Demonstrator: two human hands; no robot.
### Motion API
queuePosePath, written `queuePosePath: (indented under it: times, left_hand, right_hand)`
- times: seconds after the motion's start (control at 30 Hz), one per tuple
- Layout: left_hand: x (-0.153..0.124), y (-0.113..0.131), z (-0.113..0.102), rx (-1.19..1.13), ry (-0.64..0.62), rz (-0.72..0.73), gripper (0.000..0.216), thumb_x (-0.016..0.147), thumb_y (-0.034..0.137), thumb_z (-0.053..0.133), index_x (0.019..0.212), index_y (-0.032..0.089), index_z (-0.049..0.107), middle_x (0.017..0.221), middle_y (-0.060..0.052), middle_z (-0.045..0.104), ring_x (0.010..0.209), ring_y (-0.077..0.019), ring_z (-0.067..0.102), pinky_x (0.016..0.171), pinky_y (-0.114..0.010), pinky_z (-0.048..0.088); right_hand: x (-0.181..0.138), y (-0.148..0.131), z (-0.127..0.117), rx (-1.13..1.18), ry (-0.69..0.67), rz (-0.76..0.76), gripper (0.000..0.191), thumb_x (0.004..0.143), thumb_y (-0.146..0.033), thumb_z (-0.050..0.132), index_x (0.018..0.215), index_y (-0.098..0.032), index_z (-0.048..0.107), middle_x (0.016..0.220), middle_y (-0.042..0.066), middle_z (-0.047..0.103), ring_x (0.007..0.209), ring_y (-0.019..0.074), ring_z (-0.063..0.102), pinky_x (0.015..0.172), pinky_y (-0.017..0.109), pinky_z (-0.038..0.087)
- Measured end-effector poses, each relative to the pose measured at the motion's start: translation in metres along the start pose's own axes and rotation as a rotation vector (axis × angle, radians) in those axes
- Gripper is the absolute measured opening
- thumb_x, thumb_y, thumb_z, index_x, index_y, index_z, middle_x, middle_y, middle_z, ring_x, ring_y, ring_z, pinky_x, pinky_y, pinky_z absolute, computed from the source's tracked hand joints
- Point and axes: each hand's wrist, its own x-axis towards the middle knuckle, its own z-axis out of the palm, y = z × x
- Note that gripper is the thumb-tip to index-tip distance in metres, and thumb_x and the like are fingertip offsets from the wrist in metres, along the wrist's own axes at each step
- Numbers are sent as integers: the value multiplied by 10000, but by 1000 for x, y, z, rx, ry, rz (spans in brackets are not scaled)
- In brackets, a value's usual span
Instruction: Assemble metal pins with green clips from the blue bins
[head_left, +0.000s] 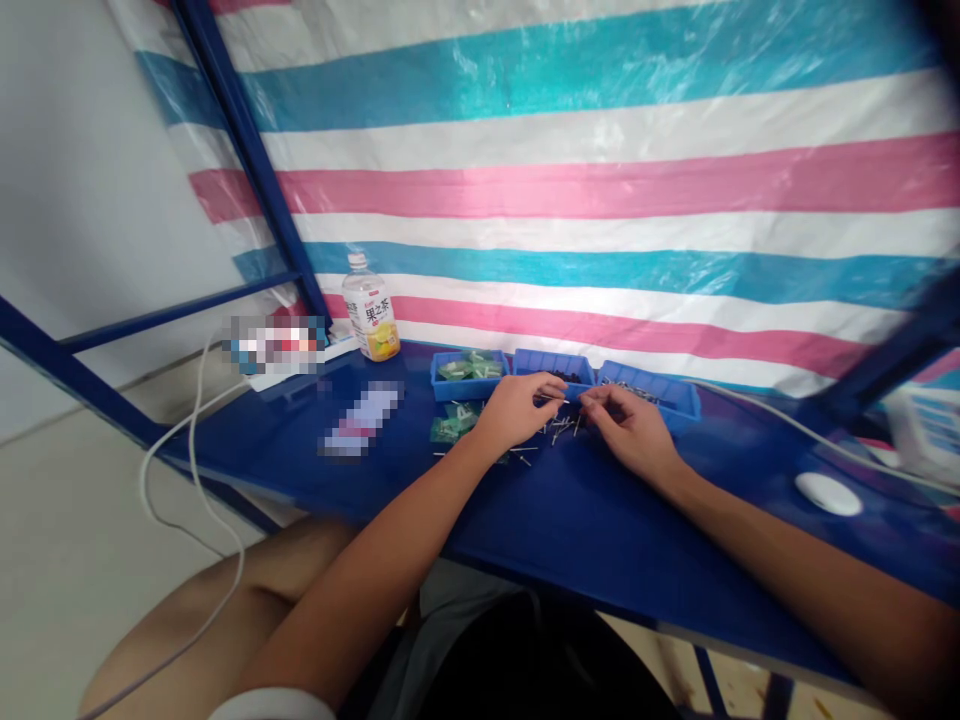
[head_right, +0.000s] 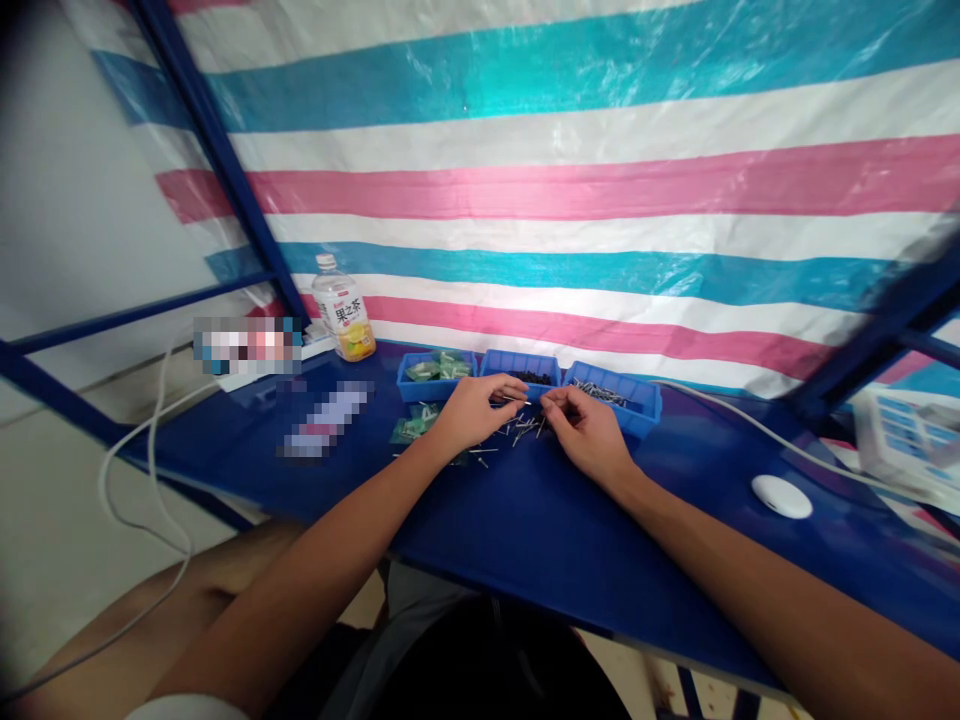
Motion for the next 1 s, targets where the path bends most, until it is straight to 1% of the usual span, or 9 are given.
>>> queuePosePath:
  times: [0.1, 0.23, 0.37, 0.5, 0.6, 0.67, 0.8, 0.87, 1.0]
  left_hand:
    - [0, 3, 0, -90, 15, -30, 304, 878, 71, 681, 1153, 159, 775, 1070, -86, 844, 971, -187, 817, 940, -342, 658]
    - [0, 10, -1, -122, -6, -69, 289, 880, 109, 726, 1161, 163, 768, 1061, -91, 844, 944, -189, 811, 891, -335, 658]
    - [0, 12, -2, -120, -26, -89, 298, 878, 172, 770, 1176, 176, 767, 1052, -79, 846, 907, -185, 801, 862, -328, 649]
    - [0, 11, -2, -151, -39, -118, 277, 886, 202, 783, 1161, 177, 773, 1048, -78, 850, 874, -181, 800, 858, -332, 651]
    - [-1, 10, -1, -147, -48, -96, 246, 877, 180, 790, 1123, 168, 787, 1008, -79, 850, 903, -186, 809, 909, -347, 653]
    - [-1, 9, 0, -135, -48, -61, 257, 880, 150, 766, 1136, 167, 788, 999, -79, 848, 910, -185, 811, 925, -355, 656]
    - [-1, 11, 0, -160, -2, -37, 260, 886, 129, 747, 1139, 174, 790, 1023, -82, 844, 938, -188, 811, 937, -360, 658]
    - [0, 12, -1, -205, 14, -50, 228, 885, 158, 771, 1112, 172, 790, 1026, -89, 841, 940, -193, 810, 928, -360, 659]
    - [0, 15, 0, -282, 39, -65, 216, 875, 227, 823, 1076, 162, 780, 1020, -102, 832, 919, -186, 796, 914, -361, 657]
  right_hand:
    - [1, 4, 2, -24, 24, -70, 363, 984, -573, 691, 1104, -237, 760, 1003, 83, 785, 870, 253, 735, 722, 377, 599]
    - [2, 4, 2, -47, 11, -147, 326, 986, -549, 697, 1072, -245, 779, 1020, 87, 778, 903, 256, 733, 726, 383, 607]
    - [0, 2, 3, -7, -17, -125, 334, 983, -555, 702, 1052, -237, 780, 984, 80, 787, 856, 242, 735, 744, 391, 628]
    - [-1, -1, 3, 54, -12, -109, 336, 965, -559, 727, 1027, -232, 779, 980, 76, 791, 835, 235, 741, 731, 378, 634]
    - [-2, -5, 3, 74, -5, -124, 317, 964, -542, 732, 1018, -234, 784, 1000, 79, 788, 849, 236, 743, 727, 375, 632]
    - [-3, -8, 4, 90, -10, -123, 312, 969, -535, 729, 1046, -237, 782, 1034, 84, 789, 859, 238, 747, 713, 374, 631]
    - [-4, -11, 4, 82, 27, -121, 325, 968, -538, 731, 1092, -239, 763, 1108, 98, 794, 904, 248, 751, 741, 389, 634]
    - [-3, -8, 4, 69, 29, -111, 345, 950, -552, 750, 1090, -237, 758, 1084, 96, 796, 885, 245, 748, 748, 391, 630]
    - [-1, 1, 5, 117, -43, -39, 391, 920, -574, 781, 1117, -237, 754, 977, 71, 796, 797, 227, 737, 722, 377, 620]
